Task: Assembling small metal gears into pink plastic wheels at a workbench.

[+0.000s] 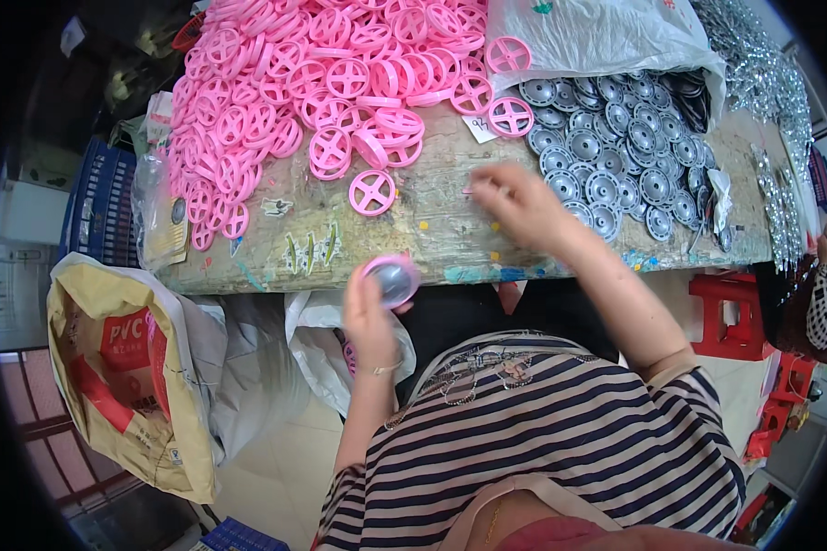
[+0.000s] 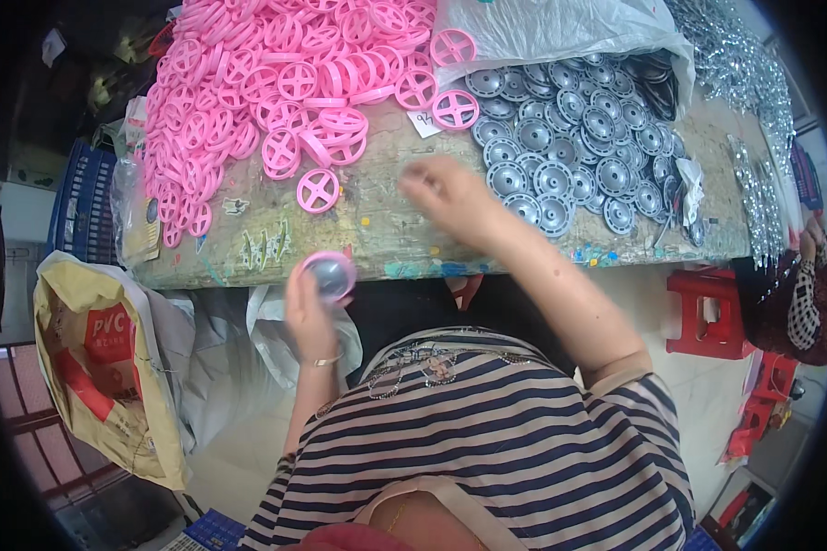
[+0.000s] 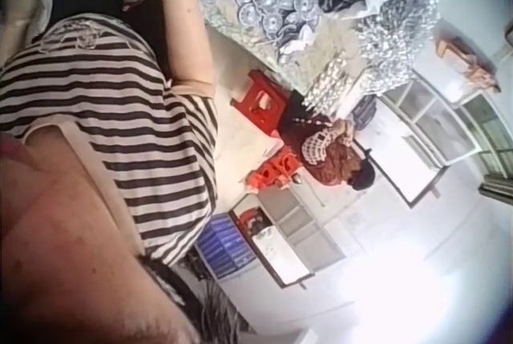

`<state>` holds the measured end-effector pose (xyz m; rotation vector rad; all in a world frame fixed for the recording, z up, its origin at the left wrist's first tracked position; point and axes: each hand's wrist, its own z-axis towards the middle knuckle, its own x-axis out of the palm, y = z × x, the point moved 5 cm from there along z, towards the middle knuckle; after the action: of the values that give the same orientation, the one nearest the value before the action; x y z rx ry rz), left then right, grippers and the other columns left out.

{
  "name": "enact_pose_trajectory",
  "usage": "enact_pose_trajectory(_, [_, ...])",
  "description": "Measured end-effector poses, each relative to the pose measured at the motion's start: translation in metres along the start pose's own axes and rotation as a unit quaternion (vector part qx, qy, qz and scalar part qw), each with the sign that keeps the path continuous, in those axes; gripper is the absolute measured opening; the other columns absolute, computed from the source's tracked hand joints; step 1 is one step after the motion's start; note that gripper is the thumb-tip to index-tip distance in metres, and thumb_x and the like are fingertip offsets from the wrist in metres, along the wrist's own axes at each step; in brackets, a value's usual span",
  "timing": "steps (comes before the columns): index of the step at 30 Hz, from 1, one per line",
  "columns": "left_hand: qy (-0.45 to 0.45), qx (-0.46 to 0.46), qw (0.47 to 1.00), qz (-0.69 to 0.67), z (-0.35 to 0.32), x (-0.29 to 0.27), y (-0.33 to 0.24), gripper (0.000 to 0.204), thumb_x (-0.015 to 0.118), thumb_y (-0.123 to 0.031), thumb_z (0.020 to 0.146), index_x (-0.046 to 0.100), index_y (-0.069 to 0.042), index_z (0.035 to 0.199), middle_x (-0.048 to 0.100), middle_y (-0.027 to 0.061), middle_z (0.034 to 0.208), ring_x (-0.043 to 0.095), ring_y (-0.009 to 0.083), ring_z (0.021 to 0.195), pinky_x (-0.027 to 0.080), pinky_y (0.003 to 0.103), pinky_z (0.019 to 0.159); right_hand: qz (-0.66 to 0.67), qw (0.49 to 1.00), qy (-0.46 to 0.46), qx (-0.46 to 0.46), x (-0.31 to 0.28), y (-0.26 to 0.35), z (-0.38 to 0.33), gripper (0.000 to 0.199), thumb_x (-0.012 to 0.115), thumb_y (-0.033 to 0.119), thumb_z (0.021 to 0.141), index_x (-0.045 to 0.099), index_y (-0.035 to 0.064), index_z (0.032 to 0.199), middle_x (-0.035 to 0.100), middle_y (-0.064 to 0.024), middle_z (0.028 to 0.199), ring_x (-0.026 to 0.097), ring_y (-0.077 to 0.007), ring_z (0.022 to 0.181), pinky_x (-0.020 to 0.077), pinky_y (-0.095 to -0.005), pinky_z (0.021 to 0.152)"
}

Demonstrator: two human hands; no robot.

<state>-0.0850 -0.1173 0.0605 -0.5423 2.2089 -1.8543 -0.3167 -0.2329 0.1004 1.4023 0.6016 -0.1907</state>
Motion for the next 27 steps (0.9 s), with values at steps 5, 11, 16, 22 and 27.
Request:
enact_pose_trajectory(5, [-0.084, 0.191, 0.917, 0.340, -0.037, -0.142, 0.029, 0.034, 0.043, -0.024, 0.100, 0.053, 0.002, 0.121, 0.062, 0.0136, 0.103, 0.061, 0.0199, 0.088, 0.050, 0.030, 0.073, -0.347, 0.895, -0.219, -0.175, -0.047, -0.034, 0.052, 0.042, 0.067, 0.027, 0.084, 0.058, 0.0032, 0.117, 0.056, -0.0171, 0.120, 0.057, -0.0318, 0.101, 0.0473, -0.0397, 0.084])
enact_pose_trajectory(11, [-0.087, 0.132, 0.843, 0.514, -0.037, -0.146, 0.046, 0.029, 0.051, -0.013, 0.093, 0.056, 0.004, 0.116, 0.058, 0.0169, 0.100, 0.057, 0.0286, 0.091, 0.047, 0.035, 0.080, -0.356, 0.926, -0.105, -0.065, -0.074, -0.072, 0.084, 0.038, 0.063, 0.028, 0.086, 0.059, 0.0038, 0.116, 0.062, -0.0168, 0.109, 0.059, -0.0357, 0.098, 0.0468, -0.0402, 0.084])
enact_pose_trajectory(16, [-0.013, 0.210, 0.921, 0.327, -0.015, -0.059, 0.003, 0.032, 0.056, -0.004, 0.089, 0.054, 0.004, 0.120, 0.058, 0.0160, 0.107, 0.057, 0.0250, 0.099, 0.047, 0.035, 0.082, 0.075, 0.992, -0.064, 0.081, -0.070, -0.015, 0.048, 0.034, 0.056, 0.031, 0.093, 0.062, 0.0040, 0.114, 0.067, -0.0067, 0.094, 0.062, -0.0180, 0.088, 0.0476, -0.0339, 0.077])
enact_pose_trajectory(22, [0.183, 0.105, 0.976, -0.050, 0.020, 0.080, -0.007, 0.039, 0.049, -0.011, 0.096, 0.040, 0.002, 0.131, 0.063, 0.0126, 0.103, 0.061, 0.0238, 0.103, 0.051, 0.031, 0.086, 0.107, 0.978, 0.165, 0.061, 0.023, 0.035, -0.030, 0.031, 0.061, 0.025, 0.092, 0.060, 0.0032, 0.113, 0.063, -0.0042, 0.095, 0.056, -0.0085, 0.087, 0.0477, -0.0282, 0.079])
enact_pose_trajectory(27, [0.190, -0.070, 0.974, -0.103, 0.038, 0.088, -0.001, 0.028, 0.041, -0.027, 0.102, 0.047, -0.001, 0.110, 0.063, 0.0117, 0.095, 0.068, 0.0196, 0.071, 0.052, 0.024, 0.044, -0.112, 0.994, -0.006, -0.017, -0.033, -0.012, 0.034, 0.039, 0.064, 0.031, 0.087, 0.061, -0.0004, 0.109, 0.063, -0.0125, 0.098, 0.059, -0.0203, 0.087, 0.0480, -0.0328, 0.081])
